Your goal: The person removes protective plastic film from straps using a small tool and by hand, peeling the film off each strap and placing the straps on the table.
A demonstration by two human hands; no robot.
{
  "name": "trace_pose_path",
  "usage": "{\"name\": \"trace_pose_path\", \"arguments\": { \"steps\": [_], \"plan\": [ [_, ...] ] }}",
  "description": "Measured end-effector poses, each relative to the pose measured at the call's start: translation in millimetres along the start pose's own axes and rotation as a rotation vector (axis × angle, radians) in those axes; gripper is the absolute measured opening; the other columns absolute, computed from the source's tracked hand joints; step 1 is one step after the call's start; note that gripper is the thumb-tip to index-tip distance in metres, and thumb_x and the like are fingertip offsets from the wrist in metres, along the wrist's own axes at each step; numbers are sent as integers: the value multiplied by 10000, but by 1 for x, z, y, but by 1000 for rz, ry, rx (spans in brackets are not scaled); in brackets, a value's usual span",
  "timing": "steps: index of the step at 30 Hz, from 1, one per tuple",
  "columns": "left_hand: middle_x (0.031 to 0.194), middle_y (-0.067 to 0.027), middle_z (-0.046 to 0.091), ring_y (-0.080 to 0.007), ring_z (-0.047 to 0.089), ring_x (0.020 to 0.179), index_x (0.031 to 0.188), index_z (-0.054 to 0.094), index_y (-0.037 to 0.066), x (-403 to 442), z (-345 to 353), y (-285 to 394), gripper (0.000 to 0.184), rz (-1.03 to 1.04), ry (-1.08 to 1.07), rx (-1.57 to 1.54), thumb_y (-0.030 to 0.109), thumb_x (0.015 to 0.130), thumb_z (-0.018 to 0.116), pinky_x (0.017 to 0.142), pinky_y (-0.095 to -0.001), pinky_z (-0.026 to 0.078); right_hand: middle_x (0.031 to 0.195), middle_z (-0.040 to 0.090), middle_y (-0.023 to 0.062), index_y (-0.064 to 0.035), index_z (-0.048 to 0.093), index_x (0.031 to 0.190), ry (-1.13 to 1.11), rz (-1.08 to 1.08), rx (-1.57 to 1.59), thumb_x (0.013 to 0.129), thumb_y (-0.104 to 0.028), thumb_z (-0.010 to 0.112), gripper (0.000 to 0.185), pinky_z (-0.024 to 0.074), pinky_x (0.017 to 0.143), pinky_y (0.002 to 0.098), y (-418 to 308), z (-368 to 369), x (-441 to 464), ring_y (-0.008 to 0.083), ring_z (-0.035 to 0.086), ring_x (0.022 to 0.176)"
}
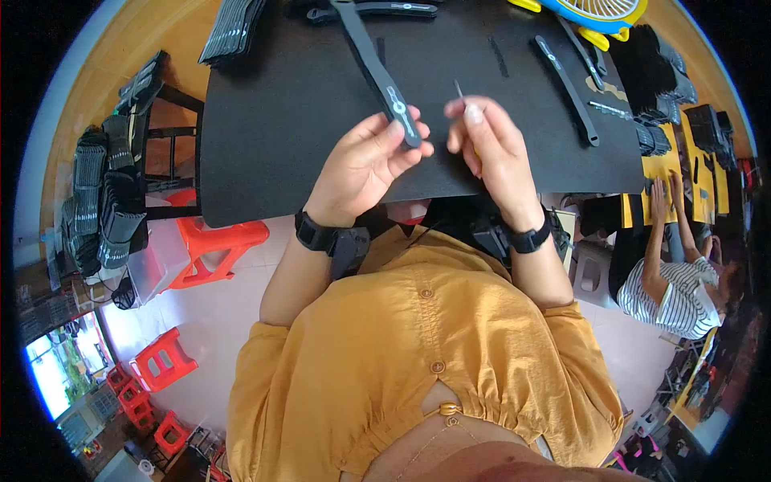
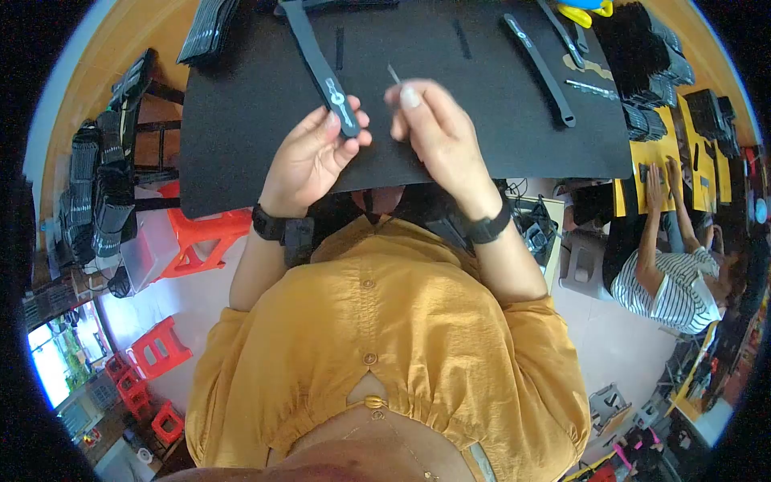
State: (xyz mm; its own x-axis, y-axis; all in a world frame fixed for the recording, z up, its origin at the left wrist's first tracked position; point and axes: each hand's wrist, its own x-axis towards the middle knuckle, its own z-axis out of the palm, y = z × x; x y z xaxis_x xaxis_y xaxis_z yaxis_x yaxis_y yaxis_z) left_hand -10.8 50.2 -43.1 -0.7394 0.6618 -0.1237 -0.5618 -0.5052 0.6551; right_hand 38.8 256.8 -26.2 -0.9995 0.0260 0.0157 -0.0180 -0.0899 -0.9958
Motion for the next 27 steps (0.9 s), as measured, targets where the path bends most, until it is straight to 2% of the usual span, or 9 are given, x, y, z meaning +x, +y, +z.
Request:
{"name": "trace_pose_path", "arguments": {
  "steps": [1,3,4,5,7,8,15,18,27],
  "plan": [
    [1130,-140,638,-226,655,1019,1316,498,-14,0,-2,-2,344,3,6,-3,192,1040,479,895,-311,542,829,655,14,-49,621,1142,-7,4,0,1018,-242,548,241,399,506,210,3,3,-4,58,483,549],
    [1147,-135,643,-214,659,1000,1316,507,-2,2,-3,-4,341,27,38,-110,195,1038,487,876,-301,543,769,632,33,-37,655,1025,-22,-135,-351,1007,-233,562,218,457,569,260,9,11,-13,102,561,614],
    [1147,-135,643,-214,659,1000,1316,507,-2,3,-5,-5,341,26,43,-113,195,1038,487,876,-301,543,763,622,82,-41,661,990,-15,-106,-430,987,-208,581,185,497,619,314,2,16,-16,183,634,679],
    [1153,-131,644,-211,658,996,1310,515,3,4,-7,-6,336,38,17,-137,197,1038,488,874,-300,544,763,622,82,-41,661,990,-19,-102,-430,987,-208,581,185,497,619,314,4,18,-17,183,634,679],
    [1159,-128,645,-208,658,991,1305,524,8,4,-10,-7,331,55,-7,-164,200,1037,490,872,-299,544,782,629,116,-55,663,1000,-18,-304,-577,972,-189,592,154,503,628,345,8,21,-17,258,646,696],
    [1158,-128,646,-205,658,985,1299,529,8,4,-11,-8,329,53,-10,-186,204,1037,493,869,-299,544,801,636,129,-58,664,995,-22,-274,-583,963,-182,597,144,509,639,368,6,22,-17,301,652,726],
    [1149,-124,643,-188,647,943,1273,548,13,3,-11,-8,319,61,-6,-223,222,1036,500,855,-296,544,799,643,115,-62,667,993,-24,-315,-652,959,-176,601,136,510,619,359,8,21,-15,289,655,705],
    [1122,-129,645,-174,644,931,1201,584,27,2,-6,-6,267,57,6,-211,222,1032,519,849,-298,545,801,652,111,-67,675,981,18,-375,-664,949,-165,608,123,516,607,357,11,24,-15,290,660,699],
    [1118,-131,646,-171,651,927,1164,592,26,1,-9,-6,247,74,-12,-182,222,1024,536,860,-306,553,793,660,90,-86,690,959,145,-527,-800,923,-158,626,102,520,582,357,15,30,-15,280,664,688]
  ]
}}
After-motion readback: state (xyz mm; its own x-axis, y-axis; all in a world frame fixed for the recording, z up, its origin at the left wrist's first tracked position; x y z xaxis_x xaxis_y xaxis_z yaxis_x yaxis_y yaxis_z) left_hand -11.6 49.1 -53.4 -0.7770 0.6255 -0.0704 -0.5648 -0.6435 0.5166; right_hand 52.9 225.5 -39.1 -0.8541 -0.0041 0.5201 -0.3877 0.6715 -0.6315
